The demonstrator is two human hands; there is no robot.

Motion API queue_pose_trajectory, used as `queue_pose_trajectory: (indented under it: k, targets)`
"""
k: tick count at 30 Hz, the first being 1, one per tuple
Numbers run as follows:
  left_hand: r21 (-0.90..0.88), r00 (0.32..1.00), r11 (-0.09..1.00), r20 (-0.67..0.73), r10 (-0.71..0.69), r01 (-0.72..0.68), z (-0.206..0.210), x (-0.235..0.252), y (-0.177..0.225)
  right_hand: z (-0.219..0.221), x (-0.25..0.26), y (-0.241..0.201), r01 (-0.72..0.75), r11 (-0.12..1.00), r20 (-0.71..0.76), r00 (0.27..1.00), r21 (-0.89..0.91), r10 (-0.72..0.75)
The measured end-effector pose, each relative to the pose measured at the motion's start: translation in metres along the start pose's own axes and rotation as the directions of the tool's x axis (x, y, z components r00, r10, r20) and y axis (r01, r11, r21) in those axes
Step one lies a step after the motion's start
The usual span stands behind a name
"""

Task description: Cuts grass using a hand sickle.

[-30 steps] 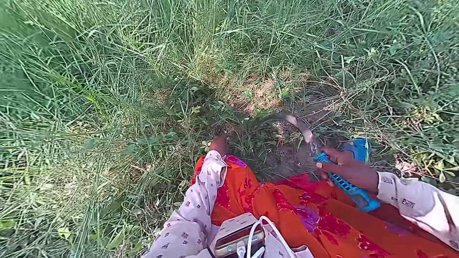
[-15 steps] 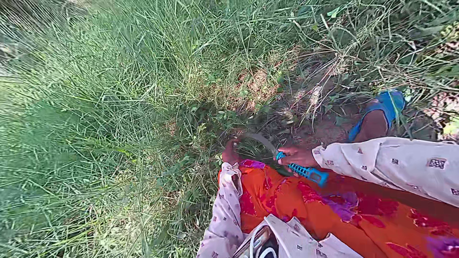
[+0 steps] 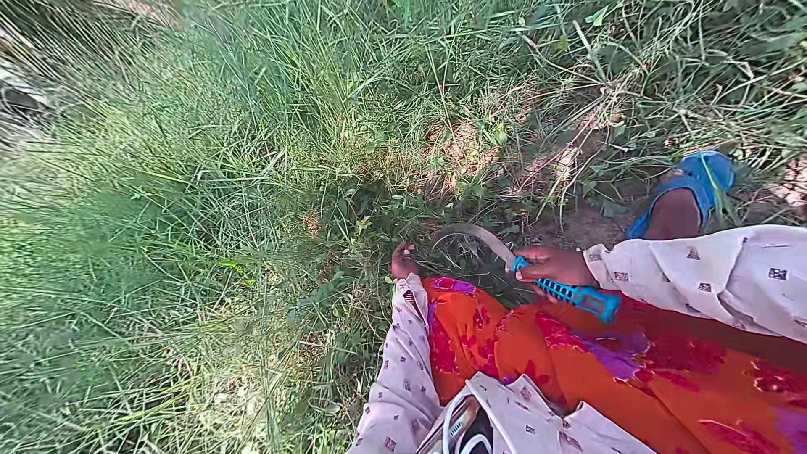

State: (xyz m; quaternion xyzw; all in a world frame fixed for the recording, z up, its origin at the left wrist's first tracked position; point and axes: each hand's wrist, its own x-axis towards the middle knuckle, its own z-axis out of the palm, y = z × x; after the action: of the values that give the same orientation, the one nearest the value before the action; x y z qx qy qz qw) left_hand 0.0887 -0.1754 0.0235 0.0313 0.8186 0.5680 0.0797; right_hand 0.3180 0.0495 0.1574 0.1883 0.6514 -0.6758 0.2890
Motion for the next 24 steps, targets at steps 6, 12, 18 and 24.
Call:
queue_pose_trajectory:
  k: [6,12,18,24]
  targets:
    - [0.409,0.996,0.912,0.081,-0.023,-0.012,-0.003,0.004,0.007,-0.013,-0.003,-0.001,0.092,0.986,-0.331,0.943,0.141,-0.041]
    - [0.717,0.971,0.657,0.149,0.184,-0.235,0.017,-0.023,0.037,-0.021,0.012,0.012,0.081,0.982,-0.631,0.774,0.171,0.046]
    - [0.512,0.829,0.657,0.417,0.373,-0.553,0.079,-0.096,0.089,-0.033,0.029,0.054,0.022,0.982,-0.728,0.674,0.187,0.123]
    - [0.311,0.808,0.762,0.388,0.444,-0.568,0.129,-0.055,0.060,-0.032,0.048,0.062,-0.001,0.994,-0.703,0.707,0.105,0.075]
